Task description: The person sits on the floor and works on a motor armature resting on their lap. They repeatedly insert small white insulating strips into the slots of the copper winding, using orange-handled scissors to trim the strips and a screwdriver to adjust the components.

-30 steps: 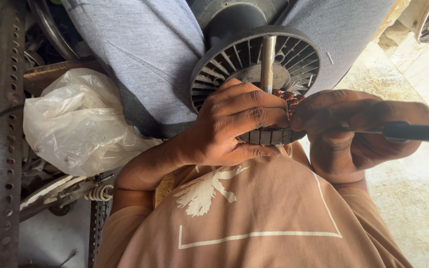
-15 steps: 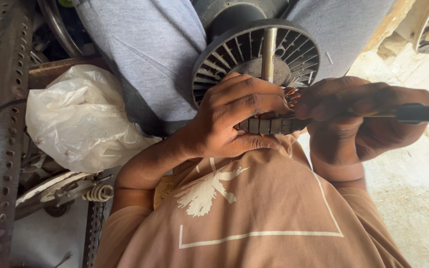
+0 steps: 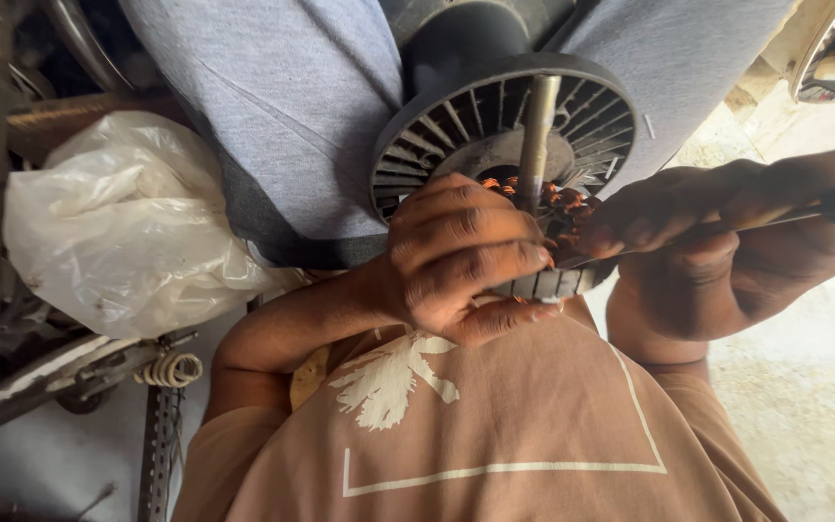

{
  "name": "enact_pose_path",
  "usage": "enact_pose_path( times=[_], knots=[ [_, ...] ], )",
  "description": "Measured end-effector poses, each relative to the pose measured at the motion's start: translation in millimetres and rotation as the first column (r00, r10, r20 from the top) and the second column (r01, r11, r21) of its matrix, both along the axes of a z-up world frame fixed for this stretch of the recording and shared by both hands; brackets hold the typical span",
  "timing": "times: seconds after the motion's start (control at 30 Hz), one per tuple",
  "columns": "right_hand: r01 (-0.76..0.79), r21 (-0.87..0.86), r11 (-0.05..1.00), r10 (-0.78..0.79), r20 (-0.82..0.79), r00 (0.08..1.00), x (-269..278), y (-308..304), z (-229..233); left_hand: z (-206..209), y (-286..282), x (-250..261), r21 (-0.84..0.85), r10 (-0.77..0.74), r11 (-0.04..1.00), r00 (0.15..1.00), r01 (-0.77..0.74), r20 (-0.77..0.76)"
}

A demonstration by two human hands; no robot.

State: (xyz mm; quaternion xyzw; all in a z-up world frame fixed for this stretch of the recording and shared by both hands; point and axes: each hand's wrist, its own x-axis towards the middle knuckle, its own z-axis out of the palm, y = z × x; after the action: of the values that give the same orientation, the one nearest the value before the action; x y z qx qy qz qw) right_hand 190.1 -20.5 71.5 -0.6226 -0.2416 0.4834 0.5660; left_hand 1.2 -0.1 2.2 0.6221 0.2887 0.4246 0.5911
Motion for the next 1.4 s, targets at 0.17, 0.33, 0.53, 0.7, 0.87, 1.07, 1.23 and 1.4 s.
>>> enact_pose_path(
  times=[0.17,0.33,0.53,0.7,0.87,1.07,1.23,1.4],
  knots=[
    [-0.208,0.012,0.978,0.209,-0.073,0.975,31.1,-14.2,-16.6,-4.4,5.0,-4.3,0.012,-0.035,0.999,0.999,0.035,-0.01],
    [-0.517,0.074,0.853,0.518,-0.235,0.822,88.1,-36.9,-29.5,-8.4,5.4,-4.8,-0.015,-0.052,0.998,0.998,0.053,0.024],
    [-0.811,0.008,0.585,0.642,-0.616,0.457,145.1,-34.6,-28.5,-10.1,9.4,-9.8,-0.022,-0.102,0.994,0.994,0.103,0.027],
    [-0.866,0.052,0.497,0.681,-0.642,0.353,168.2,-46.2,-24.4,-9.5,8.6,-7.8,-0.014,-0.09,0.996,0.996,0.09,0.021],
    [-0.473,0.115,0.874,0.483,-0.093,0.871,118.4,-114.4,-22.5,-10.6,6.7,-5.2,0.026,-0.081,0.996,0.997,0.081,0.005],
    [-0.427,0.055,0.902,0.426,0.03,0.904,65.1,-59.2,-4.2,-2.9,5.7,-5.9,-0.024,-0.199,0.98,0.978,0.198,-0.069],
    [-0.417,0.07,0.906,0.411,0.085,0.908,23.6,-11.3,6.4,7.4,22.6,-17.7,-0.123,-0.336,0.938,0.939,0.325,-0.073],
    [-0.316,0.279,0.907,0.317,0.044,0.948,14.2,-9.6,-2.0,14.7,30.2,-17.1,-0.171,-0.354,0.925,0.933,0.339,-0.07]
  ],
)
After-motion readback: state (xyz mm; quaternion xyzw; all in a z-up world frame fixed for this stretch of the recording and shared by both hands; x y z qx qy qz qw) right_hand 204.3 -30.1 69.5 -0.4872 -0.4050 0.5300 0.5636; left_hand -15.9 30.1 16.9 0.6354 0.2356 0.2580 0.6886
